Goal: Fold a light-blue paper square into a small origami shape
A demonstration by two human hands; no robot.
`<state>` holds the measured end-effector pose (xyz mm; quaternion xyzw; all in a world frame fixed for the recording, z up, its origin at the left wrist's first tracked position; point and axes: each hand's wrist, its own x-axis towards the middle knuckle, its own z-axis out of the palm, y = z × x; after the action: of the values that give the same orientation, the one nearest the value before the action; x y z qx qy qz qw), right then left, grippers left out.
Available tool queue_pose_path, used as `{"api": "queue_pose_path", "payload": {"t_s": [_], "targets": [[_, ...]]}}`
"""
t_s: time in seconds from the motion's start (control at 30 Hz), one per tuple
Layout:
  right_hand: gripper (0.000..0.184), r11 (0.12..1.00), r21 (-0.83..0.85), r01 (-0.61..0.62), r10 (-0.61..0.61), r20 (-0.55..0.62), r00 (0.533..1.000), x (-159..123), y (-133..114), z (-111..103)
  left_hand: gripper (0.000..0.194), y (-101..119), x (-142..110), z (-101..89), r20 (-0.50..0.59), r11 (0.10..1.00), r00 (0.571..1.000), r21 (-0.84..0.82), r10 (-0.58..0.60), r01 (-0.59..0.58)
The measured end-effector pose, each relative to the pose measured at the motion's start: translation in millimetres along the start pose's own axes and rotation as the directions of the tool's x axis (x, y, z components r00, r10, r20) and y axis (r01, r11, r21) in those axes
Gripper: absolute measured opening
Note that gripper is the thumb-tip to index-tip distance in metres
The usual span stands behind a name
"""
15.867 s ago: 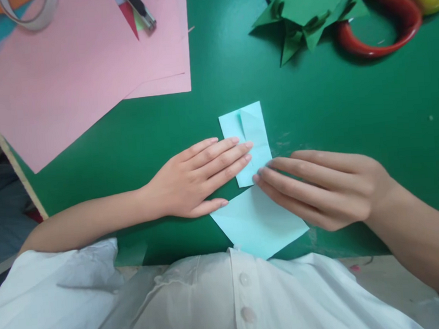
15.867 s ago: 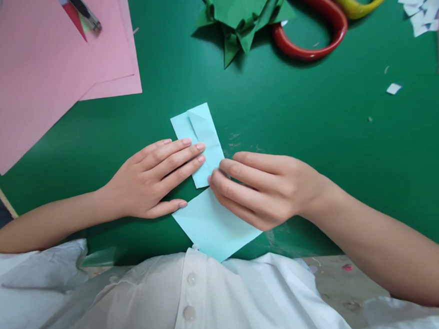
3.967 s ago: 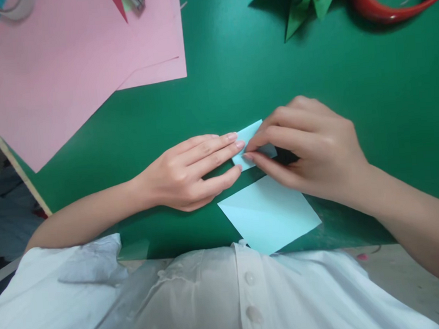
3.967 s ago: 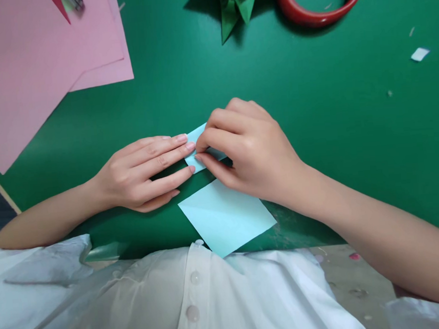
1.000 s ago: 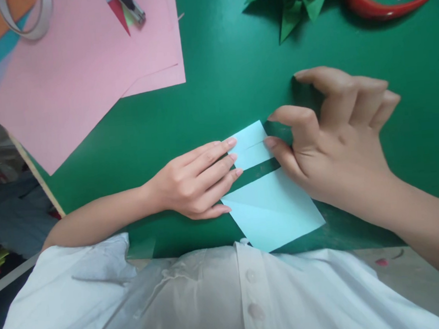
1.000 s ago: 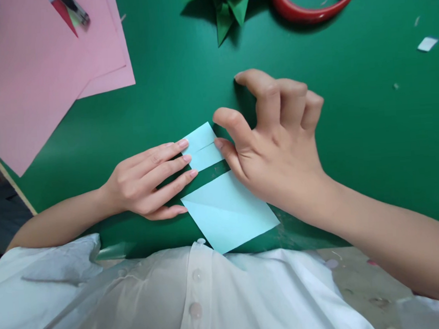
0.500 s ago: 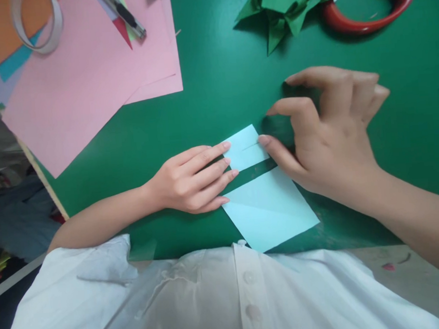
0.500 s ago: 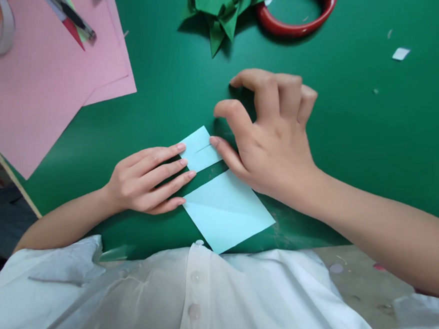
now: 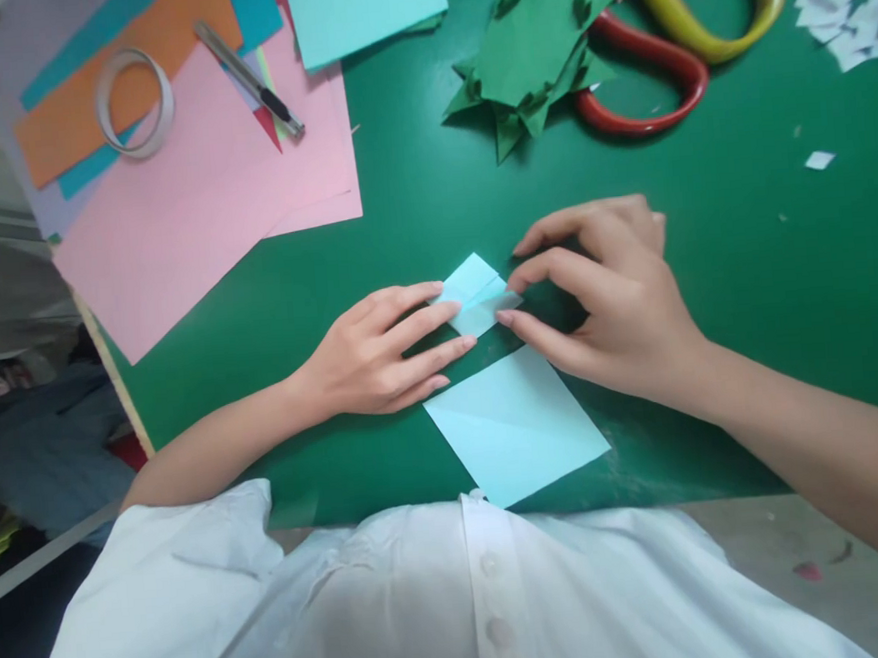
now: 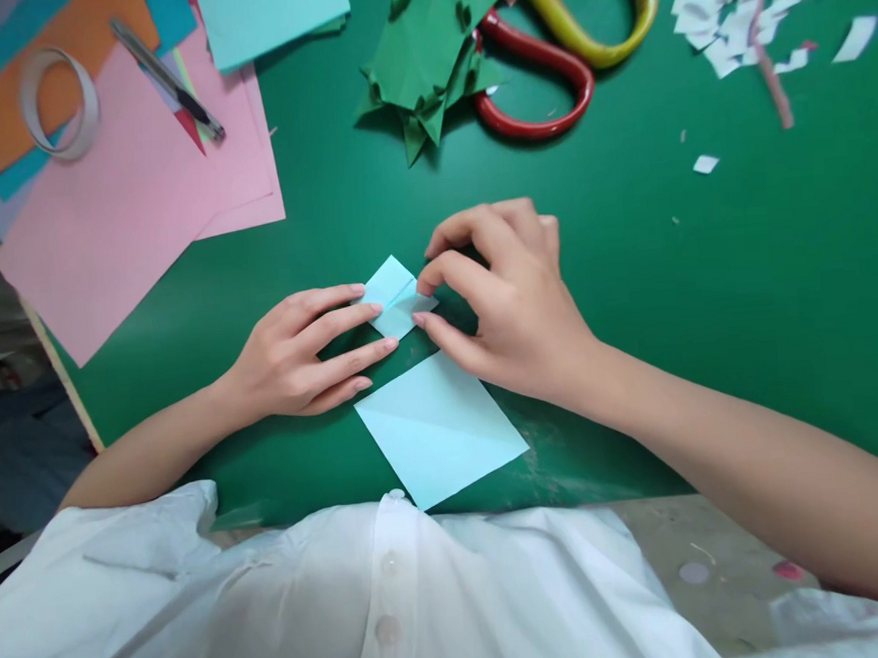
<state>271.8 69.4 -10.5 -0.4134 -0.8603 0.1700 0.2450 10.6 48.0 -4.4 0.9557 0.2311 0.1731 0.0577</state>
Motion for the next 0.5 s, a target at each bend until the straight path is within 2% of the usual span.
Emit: {"api": "queue_pose_path", "payload": {"t_s": [0.13,0.27,0.5], "targets": [[0.004,0.973,0.199,0.114,-0.108,-0.040,0.993,5,2,1,0.053,-3,-1,2.4,-0.018,0.993,0.999,-0.106,-0.051,0.048],[0.008,0.914,0.351,0.202,-0.189,-0.071,0.979,7,3,1,0.062,-6,0,6.8,-0.079,0.967,0.985,-0.221,-0.150,0.130],[0.014,0.814,0.503,0.289,-0.317,-0.032,0.948,7,6,1,0.052,-4,14,12.2,-0.157,0.934,0.955,-0.297,-0.252,0.197]]}}
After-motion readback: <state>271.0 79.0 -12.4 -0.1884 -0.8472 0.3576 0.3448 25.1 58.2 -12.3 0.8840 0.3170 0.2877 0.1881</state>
